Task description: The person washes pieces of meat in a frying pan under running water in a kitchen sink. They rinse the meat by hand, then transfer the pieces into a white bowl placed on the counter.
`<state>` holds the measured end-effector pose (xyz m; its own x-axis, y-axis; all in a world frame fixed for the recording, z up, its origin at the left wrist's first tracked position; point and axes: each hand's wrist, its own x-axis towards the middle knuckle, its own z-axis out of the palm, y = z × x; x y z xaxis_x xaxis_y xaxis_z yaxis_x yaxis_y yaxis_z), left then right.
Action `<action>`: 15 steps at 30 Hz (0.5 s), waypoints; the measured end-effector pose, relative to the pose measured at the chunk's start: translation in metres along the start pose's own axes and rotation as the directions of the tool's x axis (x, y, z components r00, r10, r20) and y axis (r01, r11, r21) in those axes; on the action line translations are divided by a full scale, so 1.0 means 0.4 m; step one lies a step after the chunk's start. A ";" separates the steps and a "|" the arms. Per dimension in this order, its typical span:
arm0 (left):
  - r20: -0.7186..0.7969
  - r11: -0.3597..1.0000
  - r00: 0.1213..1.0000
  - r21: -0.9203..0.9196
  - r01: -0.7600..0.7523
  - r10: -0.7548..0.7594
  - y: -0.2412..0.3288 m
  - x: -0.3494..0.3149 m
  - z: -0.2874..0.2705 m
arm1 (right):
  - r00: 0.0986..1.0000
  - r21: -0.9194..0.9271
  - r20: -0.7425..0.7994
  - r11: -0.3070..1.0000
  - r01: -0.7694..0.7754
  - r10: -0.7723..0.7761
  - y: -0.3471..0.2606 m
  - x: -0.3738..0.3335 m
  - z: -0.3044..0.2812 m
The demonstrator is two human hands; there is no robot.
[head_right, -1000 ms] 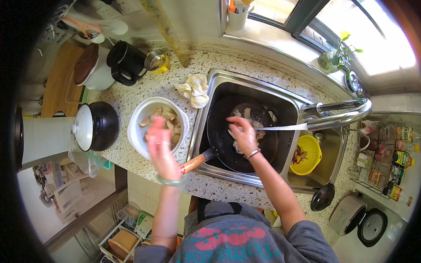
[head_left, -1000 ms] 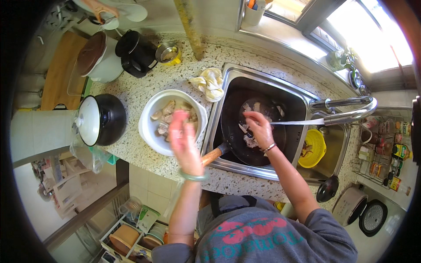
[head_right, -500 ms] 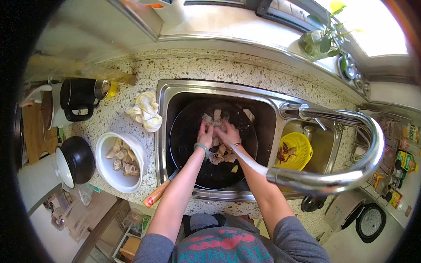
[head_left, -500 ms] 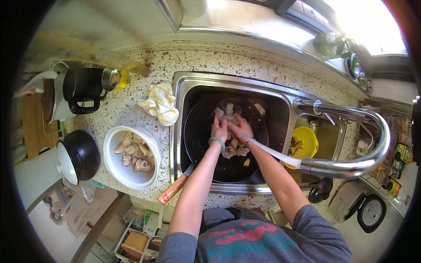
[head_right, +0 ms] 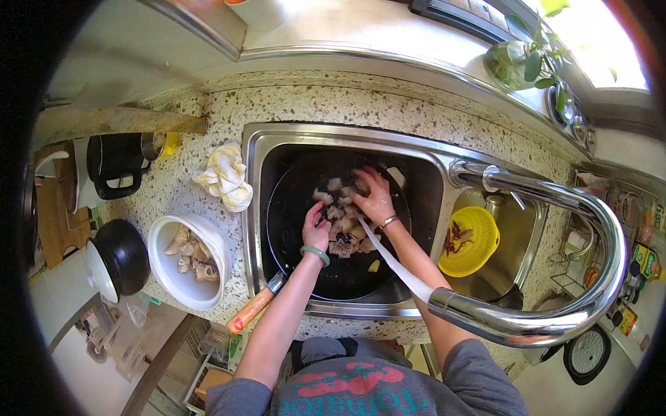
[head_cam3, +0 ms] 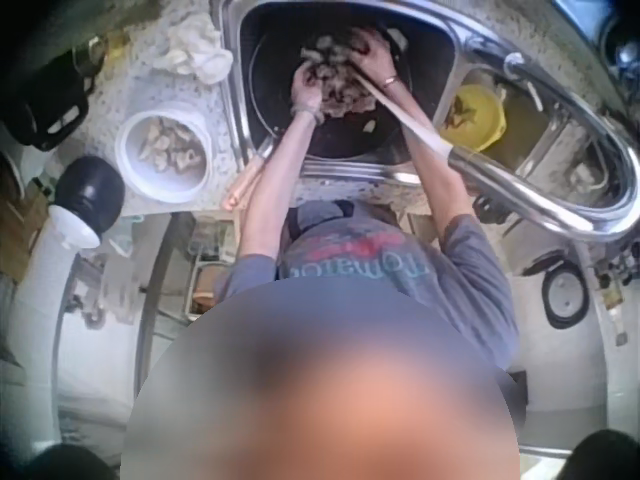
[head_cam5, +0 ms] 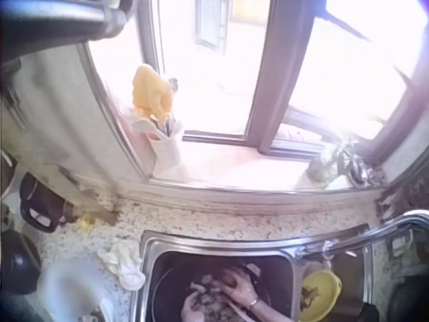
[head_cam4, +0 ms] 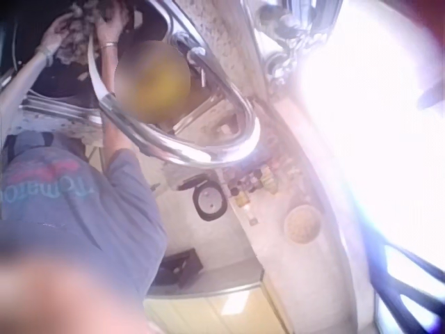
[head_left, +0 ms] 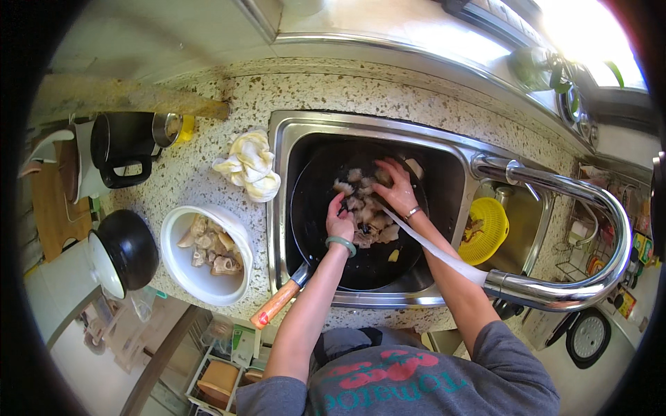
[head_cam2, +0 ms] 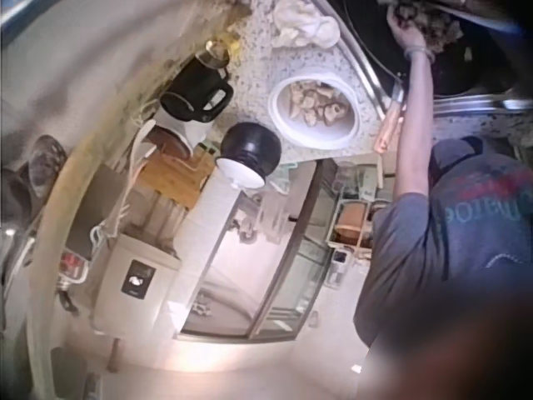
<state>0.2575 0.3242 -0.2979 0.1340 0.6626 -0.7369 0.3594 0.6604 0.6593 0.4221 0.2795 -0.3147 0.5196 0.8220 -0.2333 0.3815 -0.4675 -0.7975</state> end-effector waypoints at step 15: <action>0.185 0.998 0.982 0.050 0.032 -0.041 -0.033 0.063 0.013 | 0.880 0.590 0.455 0.694 -0.414 0.138 -0.022 -0.149 -0.017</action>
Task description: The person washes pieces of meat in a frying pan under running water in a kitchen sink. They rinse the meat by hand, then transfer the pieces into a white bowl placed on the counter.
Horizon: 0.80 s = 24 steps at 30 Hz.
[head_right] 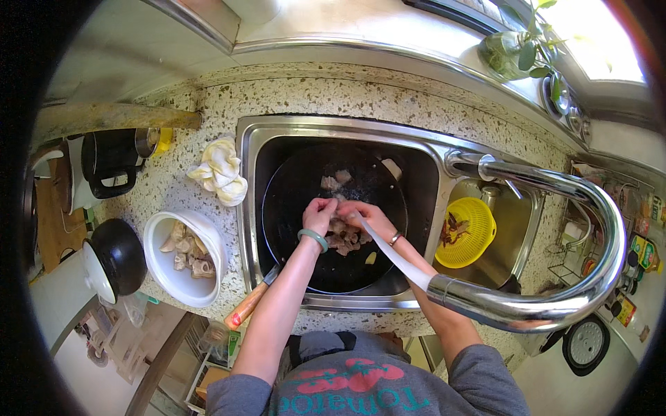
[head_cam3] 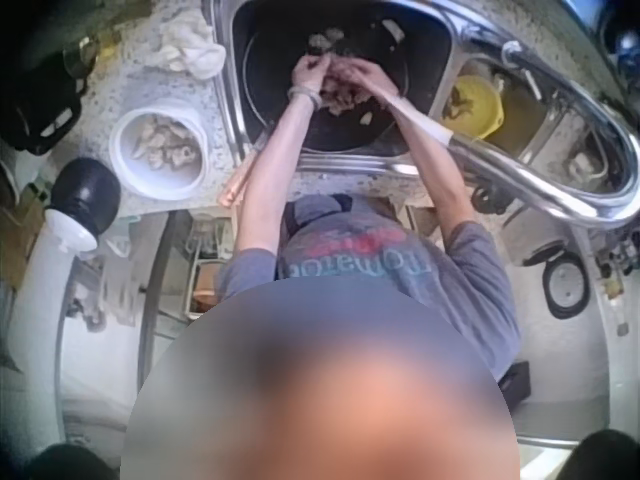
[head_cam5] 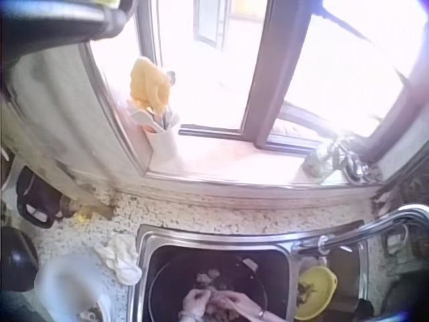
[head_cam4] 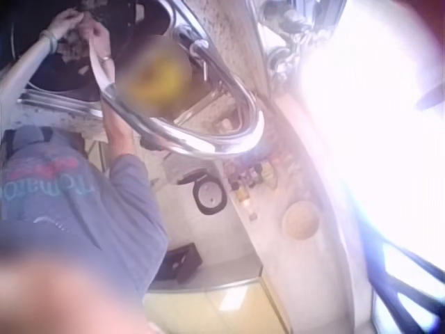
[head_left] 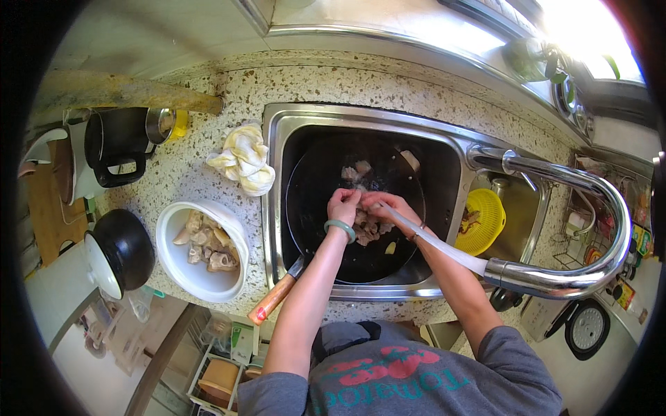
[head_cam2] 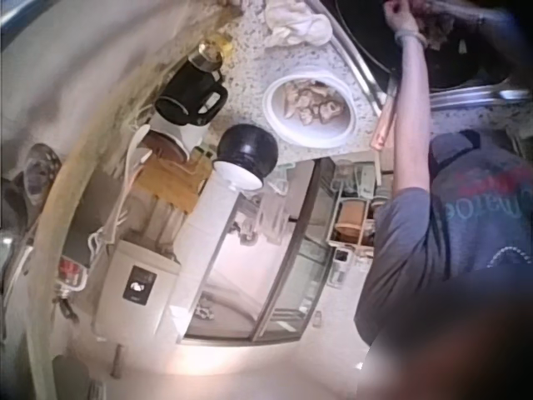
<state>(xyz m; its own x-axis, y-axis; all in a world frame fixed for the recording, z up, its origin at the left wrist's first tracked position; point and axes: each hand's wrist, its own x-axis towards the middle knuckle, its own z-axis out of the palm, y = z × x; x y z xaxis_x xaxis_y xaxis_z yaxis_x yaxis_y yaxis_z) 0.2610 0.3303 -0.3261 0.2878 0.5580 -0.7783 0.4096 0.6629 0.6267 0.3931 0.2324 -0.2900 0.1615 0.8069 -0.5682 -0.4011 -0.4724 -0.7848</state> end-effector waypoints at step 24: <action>-0.119 0.993 0.986 -0.042 0.113 -0.118 0.011 -0.067 -0.036 | 0.901 -0.093 -0.424 0.994 0.062 -0.096 0.032 0.066 -0.087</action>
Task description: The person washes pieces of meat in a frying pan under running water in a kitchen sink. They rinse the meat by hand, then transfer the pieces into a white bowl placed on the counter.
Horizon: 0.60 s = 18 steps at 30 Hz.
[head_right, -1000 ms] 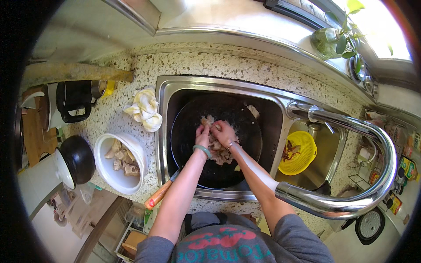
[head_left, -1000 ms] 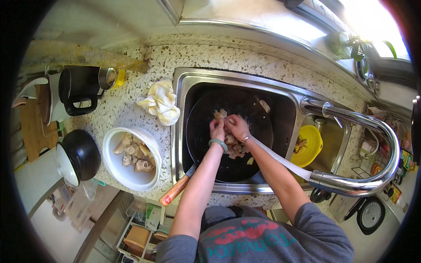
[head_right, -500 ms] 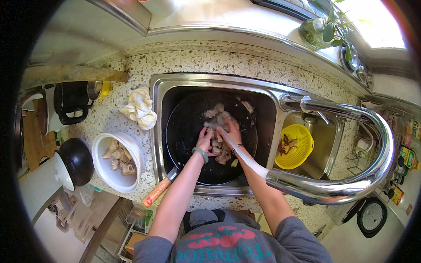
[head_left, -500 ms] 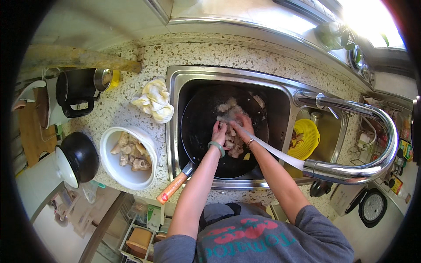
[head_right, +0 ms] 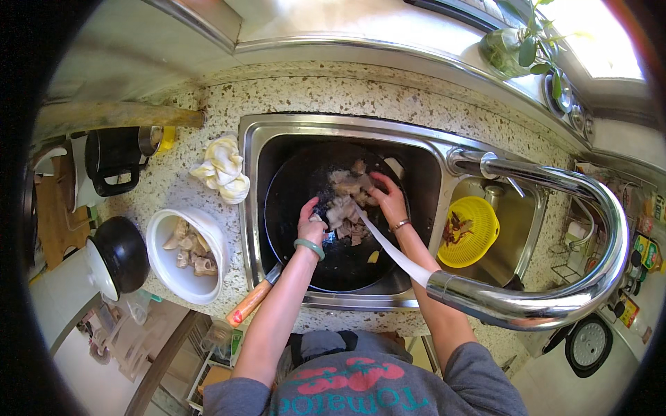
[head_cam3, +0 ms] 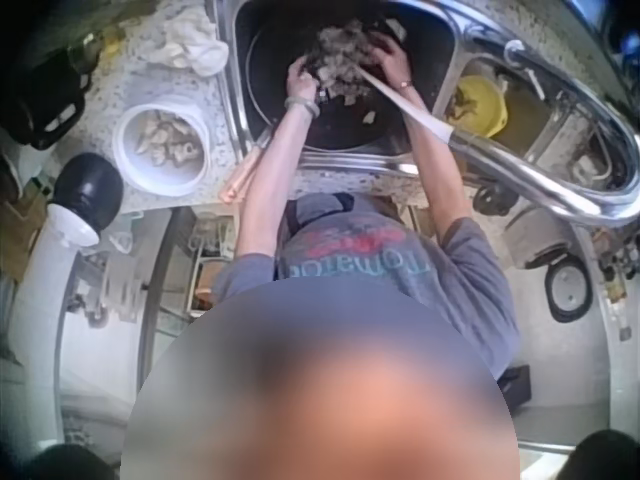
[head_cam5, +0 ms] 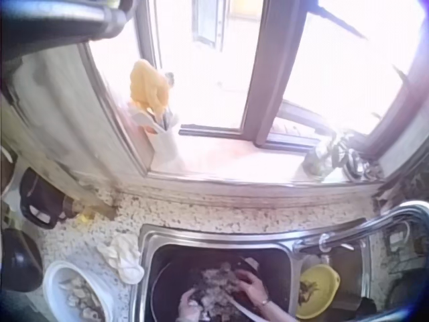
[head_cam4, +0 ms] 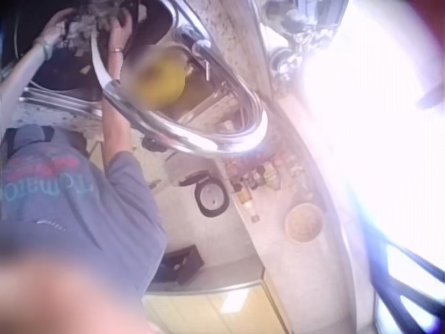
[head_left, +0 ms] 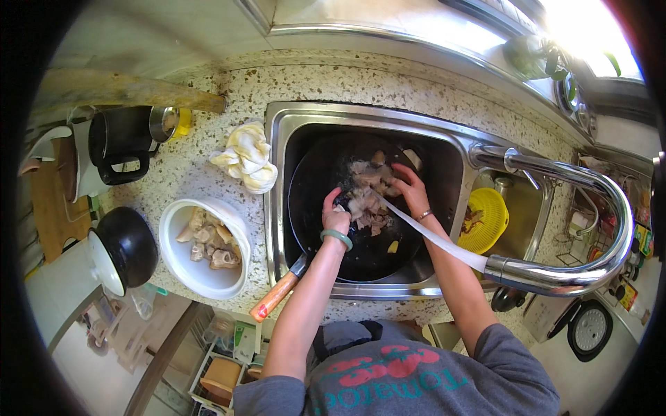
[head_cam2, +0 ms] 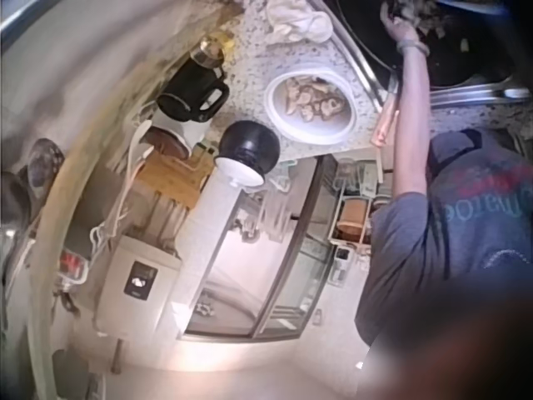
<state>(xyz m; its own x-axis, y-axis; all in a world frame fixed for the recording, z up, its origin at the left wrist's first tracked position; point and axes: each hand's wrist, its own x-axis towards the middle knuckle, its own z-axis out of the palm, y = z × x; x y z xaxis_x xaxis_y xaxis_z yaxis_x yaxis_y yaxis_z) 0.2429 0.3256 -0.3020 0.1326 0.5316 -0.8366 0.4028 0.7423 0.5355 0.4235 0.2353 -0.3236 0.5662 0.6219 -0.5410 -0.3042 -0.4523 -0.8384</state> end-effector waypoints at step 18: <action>0.404 0.895 0.904 -0.341 0.289 -0.138 0.073 -0.094 0.037 | 0.993 -0.042 0.119 0.999 0.000 0.005 -0.037 -0.162 0.111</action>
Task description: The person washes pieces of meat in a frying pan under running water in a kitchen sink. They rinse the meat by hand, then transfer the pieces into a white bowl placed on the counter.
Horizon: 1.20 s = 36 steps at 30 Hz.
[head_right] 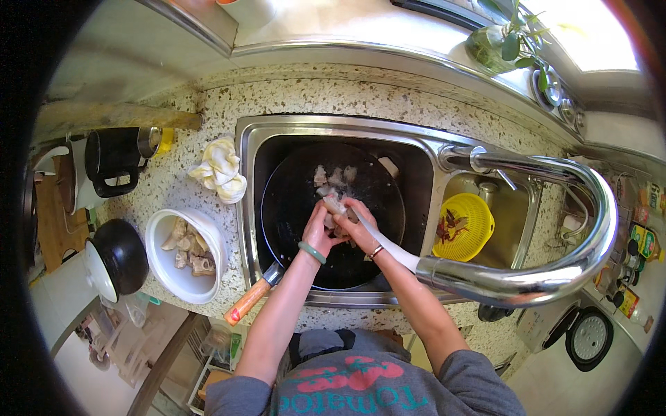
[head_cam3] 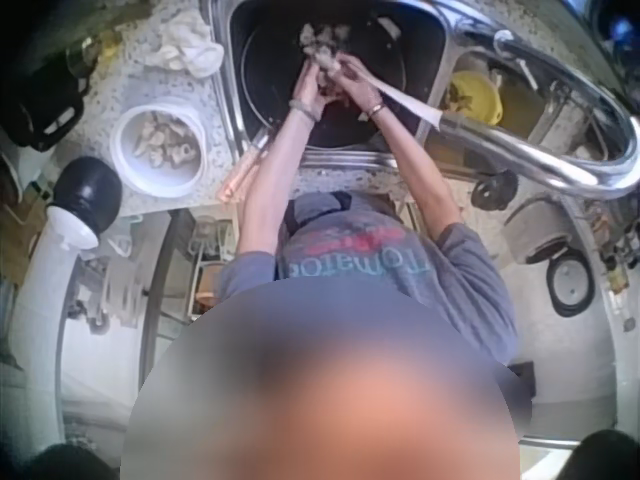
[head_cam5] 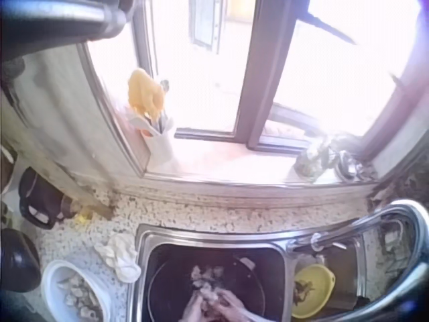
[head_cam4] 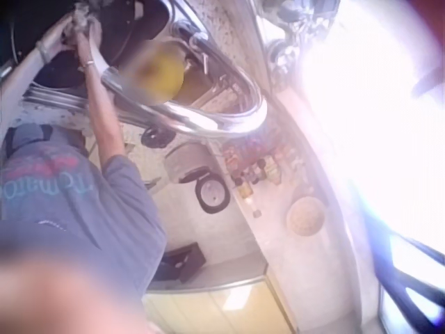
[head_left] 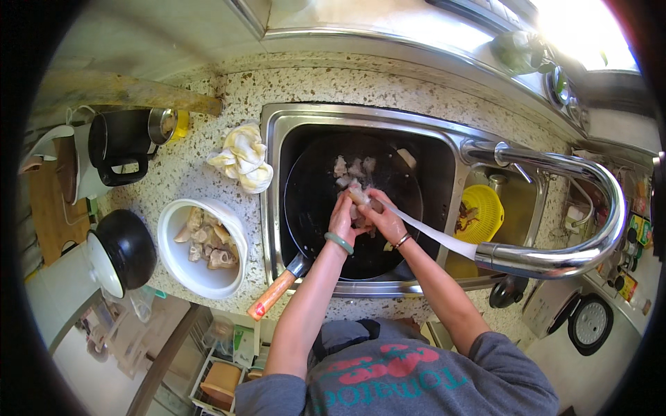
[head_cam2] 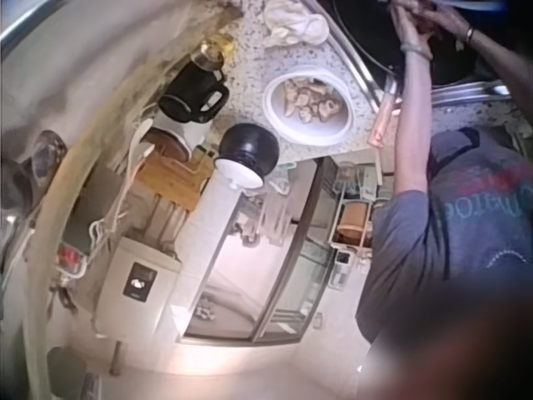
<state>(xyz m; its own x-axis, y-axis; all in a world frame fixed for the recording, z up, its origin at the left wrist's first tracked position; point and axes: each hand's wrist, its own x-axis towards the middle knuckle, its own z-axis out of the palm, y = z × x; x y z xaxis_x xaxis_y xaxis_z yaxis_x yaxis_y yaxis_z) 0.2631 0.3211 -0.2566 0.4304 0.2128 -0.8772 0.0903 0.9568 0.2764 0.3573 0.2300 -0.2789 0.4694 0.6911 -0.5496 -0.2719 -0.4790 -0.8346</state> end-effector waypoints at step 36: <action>0.008 0.981 0.999 0.190 -0.041 0.041 0.037 0.026 0.033 | 0.942 0.574 0.240 0.748 -0.333 0.234 -0.151 -0.084 -0.036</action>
<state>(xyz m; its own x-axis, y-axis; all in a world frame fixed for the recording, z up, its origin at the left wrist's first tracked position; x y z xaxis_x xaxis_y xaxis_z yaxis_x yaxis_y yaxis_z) 0.2808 0.3350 -0.2565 0.4407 0.2500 -0.8622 0.2410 0.8922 0.3819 0.3699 0.2279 -0.2096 0.1768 0.6687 -0.7222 -0.8420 -0.2772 -0.4628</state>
